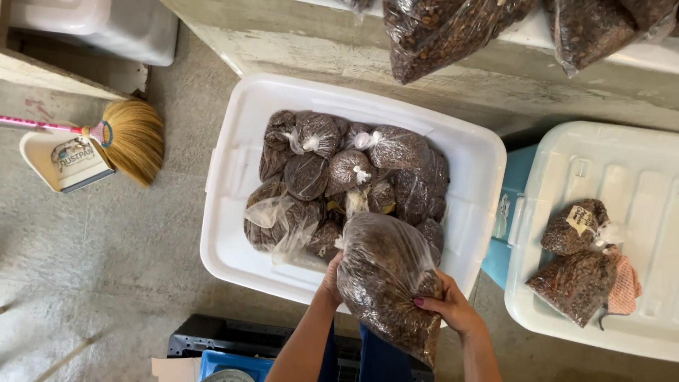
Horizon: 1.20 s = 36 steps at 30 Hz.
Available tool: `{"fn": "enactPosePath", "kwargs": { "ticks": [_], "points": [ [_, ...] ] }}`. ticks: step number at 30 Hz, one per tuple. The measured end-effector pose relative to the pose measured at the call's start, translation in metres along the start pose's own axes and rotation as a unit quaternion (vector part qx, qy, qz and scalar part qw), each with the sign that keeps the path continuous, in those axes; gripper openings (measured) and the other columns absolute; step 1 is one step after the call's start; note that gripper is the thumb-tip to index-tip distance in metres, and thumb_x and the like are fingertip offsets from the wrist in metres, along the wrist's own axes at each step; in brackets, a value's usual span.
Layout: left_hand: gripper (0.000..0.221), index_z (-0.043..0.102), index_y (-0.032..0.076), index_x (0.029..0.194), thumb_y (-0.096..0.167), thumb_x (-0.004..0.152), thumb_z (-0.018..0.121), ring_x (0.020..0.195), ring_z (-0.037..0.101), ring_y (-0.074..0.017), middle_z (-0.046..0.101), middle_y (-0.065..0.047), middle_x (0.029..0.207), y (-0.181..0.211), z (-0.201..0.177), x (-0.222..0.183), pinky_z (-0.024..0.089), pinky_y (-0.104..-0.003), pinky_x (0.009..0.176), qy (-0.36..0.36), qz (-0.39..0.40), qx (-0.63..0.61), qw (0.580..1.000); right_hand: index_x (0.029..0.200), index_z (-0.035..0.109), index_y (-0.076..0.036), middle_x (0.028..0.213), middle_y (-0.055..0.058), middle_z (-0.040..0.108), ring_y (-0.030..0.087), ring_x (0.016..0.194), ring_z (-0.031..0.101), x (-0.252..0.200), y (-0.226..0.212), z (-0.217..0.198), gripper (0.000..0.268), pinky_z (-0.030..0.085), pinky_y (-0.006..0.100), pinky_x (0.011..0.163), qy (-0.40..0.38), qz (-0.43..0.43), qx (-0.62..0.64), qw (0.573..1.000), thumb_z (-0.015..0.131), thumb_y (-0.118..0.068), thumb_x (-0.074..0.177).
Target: Sorting and moving bags of roasted coffee beans from a large container to smaller bins and a counter
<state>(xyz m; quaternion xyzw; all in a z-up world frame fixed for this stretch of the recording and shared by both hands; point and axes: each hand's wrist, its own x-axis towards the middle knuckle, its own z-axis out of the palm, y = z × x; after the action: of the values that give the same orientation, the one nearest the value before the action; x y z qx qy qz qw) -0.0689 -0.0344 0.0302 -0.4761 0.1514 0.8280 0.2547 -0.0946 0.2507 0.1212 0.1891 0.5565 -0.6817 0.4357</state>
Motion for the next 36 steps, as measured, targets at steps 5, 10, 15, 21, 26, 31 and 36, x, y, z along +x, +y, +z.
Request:
{"fn": "enactPosePath", "kwargs": {
  "ticks": [5, 10, 15, 21, 26, 31, 36],
  "points": [
    [0.076, 0.049, 0.027, 0.140, 0.005, 0.070, 0.071, 0.089, 0.065, -0.0380, 0.062, -0.023, 0.119, 0.012, -0.005, 0.014, 0.054, -0.047, 0.062, -0.034, 0.057, 0.067, 0.996, 0.119, 0.070, -0.003, 0.119, 0.019, 0.076, 0.036, 0.115, 0.072, 0.037, 0.011, 0.025, 0.045, 0.059, 0.054, 0.100, 0.068, 0.088, -0.138, 0.984, 0.065, 0.008, 0.076],
    [0.058, 0.060, 0.023, 0.122, 0.000, 0.074, 0.082, 0.095, 0.064, -0.0264, 0.065, -0.012, 0.109, 0.012, -0.002, 0.025, 0.054, -0.037, 0.076, 0.066, 0.207, 0.255, 0.942, 0.118, 0.067, 0.011, 0.111, 0.035, 0.065, 0.050, 0.111, 0.059, 0.086, 0.076, 0.032, 0.045, 0.043, 0.058, 0.099, 0.249, -0.009, -0.034, 0.968, 0.049, 0.012, 0.077],
    [0.054, 0.053, 0.028, 0.120, 0.008, 0.079, 0.082, 0.083, 0.065, -0.0225, 0.069, -0.009, 0.103, 0.020, 0.017, 0.018, 0.053, -0.037, 0.070, 0.130, 0.168, 0.302, 0.929, 0.138, 0.058, -0.007, 0.132, 0.026, 0.060, 0.046, 0.130, 0.051, 0.101, 0.076, 0.035, 0.048, 0.039, 0.061, 0.110, 0.316, 0.017, -0.103, 0.943, 0.052, -0.005, 0.090],
    [0.053, 0.043, 0.024, 0.128, 0.018, 0.087, 0.076, 0.104, 0.067, -0.0392, 0.061, -0.025, 0.125, 0.018, 0.026, 0.021, 0.061, -0.051, 0.078, 0.184, 0.127, 0.420, 0.880, 0.152, 0.043, -0.015, 0.148, 0.026, 0.041, 0.054, 0.131, 0.047, 0.090, 0.071, 0.075, 0.089, 0.046, 0.066, 0.102, 0.209, -0.176, -0.370, 0.888, 0.077, -0.020, 0.070],
    [0.060, 0.041, 0.025, 0.129, 0.031, 0.084, 0.079, 0.112, 0.066, -0.0451, 0.057, -0.027, 0.132, 0.037, 0.016, 0.032, 0.062, -0.055, 0.081, 0.199, 0.113, 0.494, 0.839, 0.139, 0.052, -0.014, 0.145, 0.021, 0.044, 0.050, 0.129, 0.050, 0.127, 0.083, 0.093, 0.079, 0.042, 0.067, 0.103, 0.192, -0.279, -0.527, 0.780, 0.083, -0.049, 0.076],
    [0.059, 0.048, 0.017, 0.128, 0.028, 0.082, 0.084, 0.084, 0.071, -0.0376, 0.060, -0.028, 0.121, 0.072, 0.017, 0.021, 0.065, -0.042, 0.052, 0.143, 0.120, 0.461, 0.868, 0.119, 0.067, -0.006, 0.132, 0.020, 0.057, 0.044, 0.123, 0.059, 0.174, 0.112, 0.070, 0.043, 0.043, 0.055, 0.105, 0.093, -0.376, -0.257, 0.885, 0.075, -0.039, 0.093],
    [0.042, 0.052, 0.008, 0.126, 0.022, 0.092, 0.072, 0.067, 0.071, -0.0195, 0.055, -0.011, 0.102, 0.103, 0.051, -0.027, 0.068, -0.034, 0.062, 0.055, 0.171, 0.345, 0.921, 0.103, 0.075, -0.009, 0.080, 0.006, 0.069, 0.019, 0.070, 0.060, 0.122, 0.026, 0.051, 0.028, 0.046, 0.039, 0.068, 0.156, -0.190, -0.166, 0.955, 0.070, -0.036, 0.099]
  ]
}}
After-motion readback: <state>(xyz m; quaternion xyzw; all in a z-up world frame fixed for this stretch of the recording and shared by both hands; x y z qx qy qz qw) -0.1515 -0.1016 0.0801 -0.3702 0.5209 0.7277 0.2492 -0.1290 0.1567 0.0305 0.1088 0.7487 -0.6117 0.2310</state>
